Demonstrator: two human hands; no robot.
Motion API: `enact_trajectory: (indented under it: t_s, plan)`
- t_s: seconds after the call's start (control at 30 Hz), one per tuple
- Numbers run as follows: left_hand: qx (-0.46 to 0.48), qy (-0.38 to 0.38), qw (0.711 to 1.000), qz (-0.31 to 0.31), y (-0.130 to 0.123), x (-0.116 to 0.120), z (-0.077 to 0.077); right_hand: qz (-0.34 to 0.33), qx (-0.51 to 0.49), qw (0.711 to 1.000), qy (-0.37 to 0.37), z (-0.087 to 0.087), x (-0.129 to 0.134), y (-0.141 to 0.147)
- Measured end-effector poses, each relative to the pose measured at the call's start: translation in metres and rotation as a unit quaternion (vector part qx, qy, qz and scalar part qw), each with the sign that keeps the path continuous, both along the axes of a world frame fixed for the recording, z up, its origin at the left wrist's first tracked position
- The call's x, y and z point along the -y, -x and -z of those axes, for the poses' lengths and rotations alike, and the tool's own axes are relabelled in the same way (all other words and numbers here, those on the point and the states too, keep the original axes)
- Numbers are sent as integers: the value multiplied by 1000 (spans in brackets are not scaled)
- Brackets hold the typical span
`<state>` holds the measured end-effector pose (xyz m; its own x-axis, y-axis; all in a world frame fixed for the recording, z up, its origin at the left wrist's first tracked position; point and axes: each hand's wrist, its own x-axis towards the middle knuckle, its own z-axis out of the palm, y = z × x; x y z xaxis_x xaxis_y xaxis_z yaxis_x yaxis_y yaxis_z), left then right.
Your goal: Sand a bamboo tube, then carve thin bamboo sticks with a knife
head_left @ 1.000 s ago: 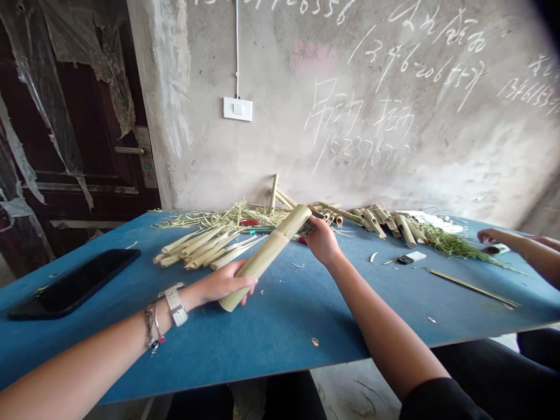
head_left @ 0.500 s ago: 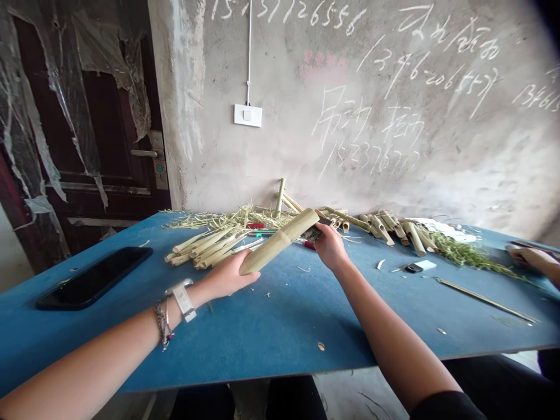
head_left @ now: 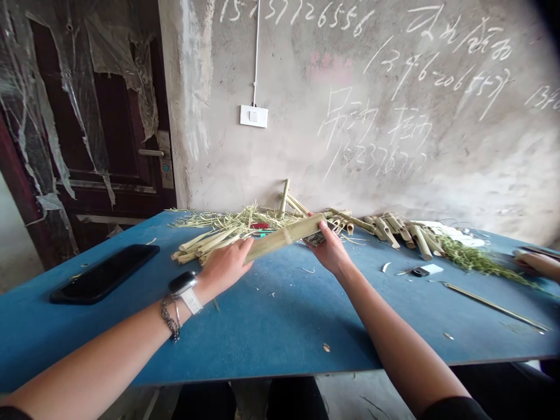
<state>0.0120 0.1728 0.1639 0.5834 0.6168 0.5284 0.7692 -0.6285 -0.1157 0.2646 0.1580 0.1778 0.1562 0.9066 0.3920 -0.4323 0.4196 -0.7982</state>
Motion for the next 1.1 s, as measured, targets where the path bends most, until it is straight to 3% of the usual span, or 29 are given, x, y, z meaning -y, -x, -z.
enact_trajectory:
  t_s: [0.17, 0.4, 0.83, 0.97, 1.1]
  plan:
    - [5, 9, 1000, 5, -1, 3, 0, -13, 19, 1000, 8, 4, 2, 5]
    - [11, 33, 999, 19, -6, 7, 2, -153, 123, 979, 59, 19, 6, 28]
    - [25, 20, 999, 15, -5, 6, -3, -24, 56, 997, 38, 8, -1, 4]
    - [58, 75, 995, 24, -3, 6, -3, -4, 42, 999, 20, 8, -5, -1]
    - [82, 128, 988, 40, -3, 6, 1, -24, 70, 997, 31, 13, -4, 2]
